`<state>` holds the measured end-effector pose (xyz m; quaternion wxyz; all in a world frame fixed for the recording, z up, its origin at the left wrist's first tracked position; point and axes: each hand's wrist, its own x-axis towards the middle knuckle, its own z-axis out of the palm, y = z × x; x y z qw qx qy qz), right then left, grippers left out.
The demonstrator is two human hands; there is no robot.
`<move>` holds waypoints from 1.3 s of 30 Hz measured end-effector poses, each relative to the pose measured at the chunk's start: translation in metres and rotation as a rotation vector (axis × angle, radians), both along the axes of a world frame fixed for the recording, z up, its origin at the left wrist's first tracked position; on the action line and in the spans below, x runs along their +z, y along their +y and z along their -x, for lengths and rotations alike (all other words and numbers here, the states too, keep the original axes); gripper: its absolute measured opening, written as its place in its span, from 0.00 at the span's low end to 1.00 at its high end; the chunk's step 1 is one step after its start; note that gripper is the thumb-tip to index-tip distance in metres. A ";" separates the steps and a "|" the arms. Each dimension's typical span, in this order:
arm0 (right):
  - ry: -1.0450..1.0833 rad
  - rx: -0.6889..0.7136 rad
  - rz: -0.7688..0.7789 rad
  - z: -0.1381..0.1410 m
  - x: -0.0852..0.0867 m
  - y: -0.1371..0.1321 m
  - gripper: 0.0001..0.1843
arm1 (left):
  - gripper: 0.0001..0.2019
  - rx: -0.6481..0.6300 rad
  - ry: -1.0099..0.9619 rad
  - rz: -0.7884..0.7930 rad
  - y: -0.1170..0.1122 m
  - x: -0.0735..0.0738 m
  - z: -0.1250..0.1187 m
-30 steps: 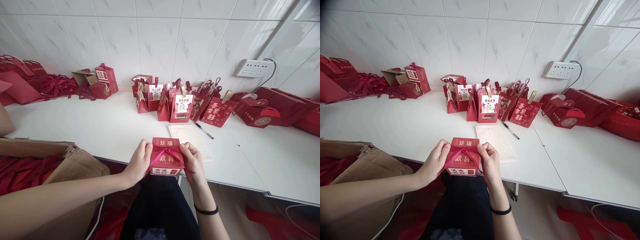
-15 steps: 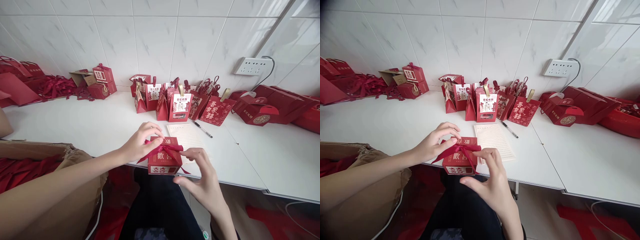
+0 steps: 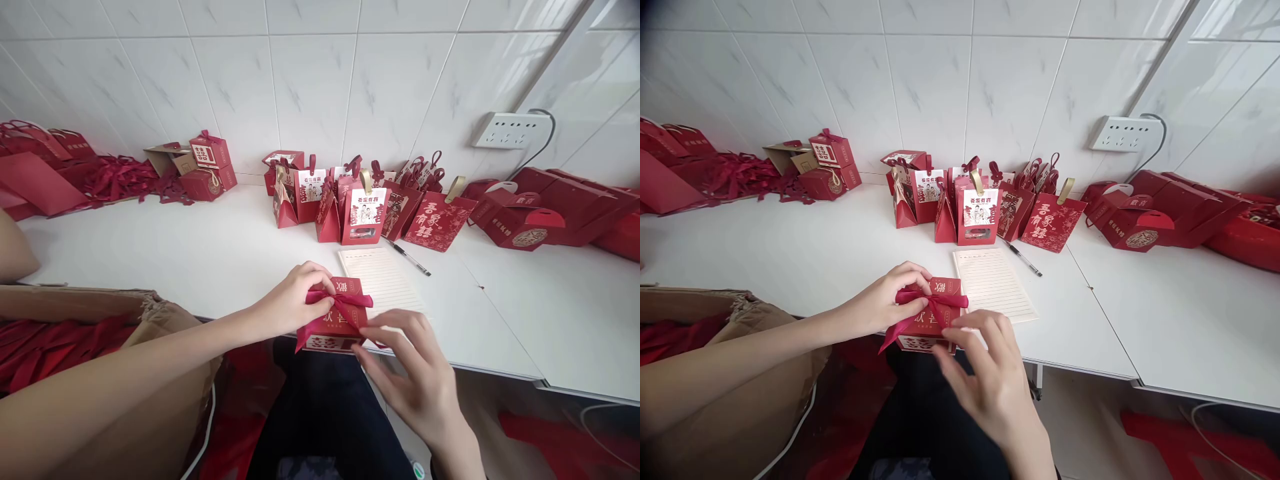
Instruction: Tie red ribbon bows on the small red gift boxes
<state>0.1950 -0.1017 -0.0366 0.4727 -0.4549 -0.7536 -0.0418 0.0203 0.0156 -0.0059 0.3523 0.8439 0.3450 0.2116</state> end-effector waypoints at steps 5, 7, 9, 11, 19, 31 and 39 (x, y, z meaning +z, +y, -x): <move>-0.157 0.074 -0.092 0.036 0.005 -0.002 0.06 | 0.06 0.008 -0.035 0.023 0.002 -0.003 0.002; -0.194 0.016 -0.066 0.047 -0.002 0.008 0.08 | 0.06 0.008 -0.051 0.027 0.002 -0.002 0.001; -0.193 -0.032 -0.076 0.052 -0.009 0.020 0.09 | 0.09 0.014 -0.060 0.038 0.001 -0.001 -0.001; -0.160 -0.050 -0.111 0.053 -0.014 0.027 0.07 | 0.11 0.029 -0.065 0.038 0.000 0.000 -0.002; -0.082 -0.067 -0.111 0.056 -0.016 0.025 0.08 | 0.09 0.022 -0.039 0.029 0.006 -0.006 -0.002; -0.096 -0.226 -0.066 0.069 -0.022 0.025 0.08 | 0.06 0.007 0.031 0.053 -0.001 0.005 -0.002; -0.036 -0.140 -0.076 0.076 -0.027 0.025 0.09 | 0.10 0.004 -0.003 0.184 0.011 -0.002 0.002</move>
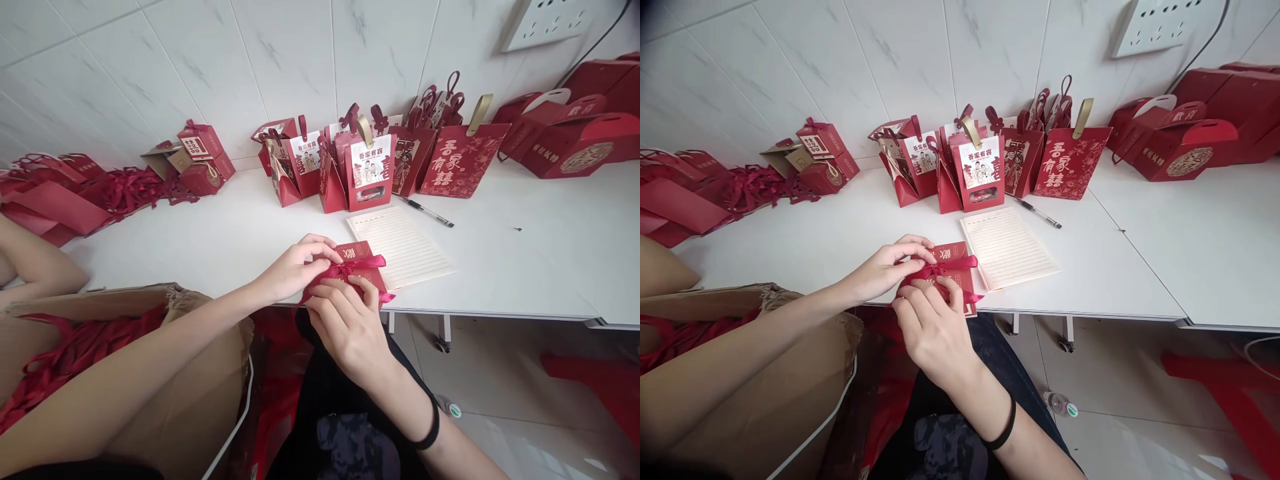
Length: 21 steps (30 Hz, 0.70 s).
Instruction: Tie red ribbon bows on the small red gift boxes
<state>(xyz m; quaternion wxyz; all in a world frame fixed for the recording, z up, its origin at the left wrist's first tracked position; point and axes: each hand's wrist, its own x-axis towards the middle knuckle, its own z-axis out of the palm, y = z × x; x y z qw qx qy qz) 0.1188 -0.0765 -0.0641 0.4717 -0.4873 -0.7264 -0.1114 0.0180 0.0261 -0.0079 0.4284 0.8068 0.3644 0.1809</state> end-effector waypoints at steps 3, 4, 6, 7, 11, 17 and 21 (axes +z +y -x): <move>-0.001 -0.116 0.012 0.006 0.000 0.000 0.10 | 0.10 -0.028 -0.004 0.019 0.003 -0.002 0.003; -0.009 -0.148 0.014 0.007 -0.001 0.000 0.10 | 0.10 -0.043 -0.008 0.021 0.004 -0.002 0.004; -0.009 -0.158 0.011 0.008 -0.001 0.000 0.11 | 0.10 -0.072 -0.010 0.013 0.005 -0.001 0.005; 0.006 -0.145 0.001 0.007 -0.002 0.000 0.11 | 0.10 -0.085 -0.007 0.006 0.005 0.000 0.005; 0.120 -0.032 -0.055 0.000 -0.005 -0.004 0.08 | 0.07 -0.063 0.006 -0.025 -0.001 0.004 0.001; 0.267 0.122 -0.116 -0.007 -0.015 -0.010 0.12 | 0.05 0.065 -0.030 -0.102 -0.012 -0.003 -0.007; 0.266 0.146 -0.126 -0.007 -0.018 -0.007 0.13 | 0.06 0.108 -0.074 -0.052 -0.017 -0.007 -0.005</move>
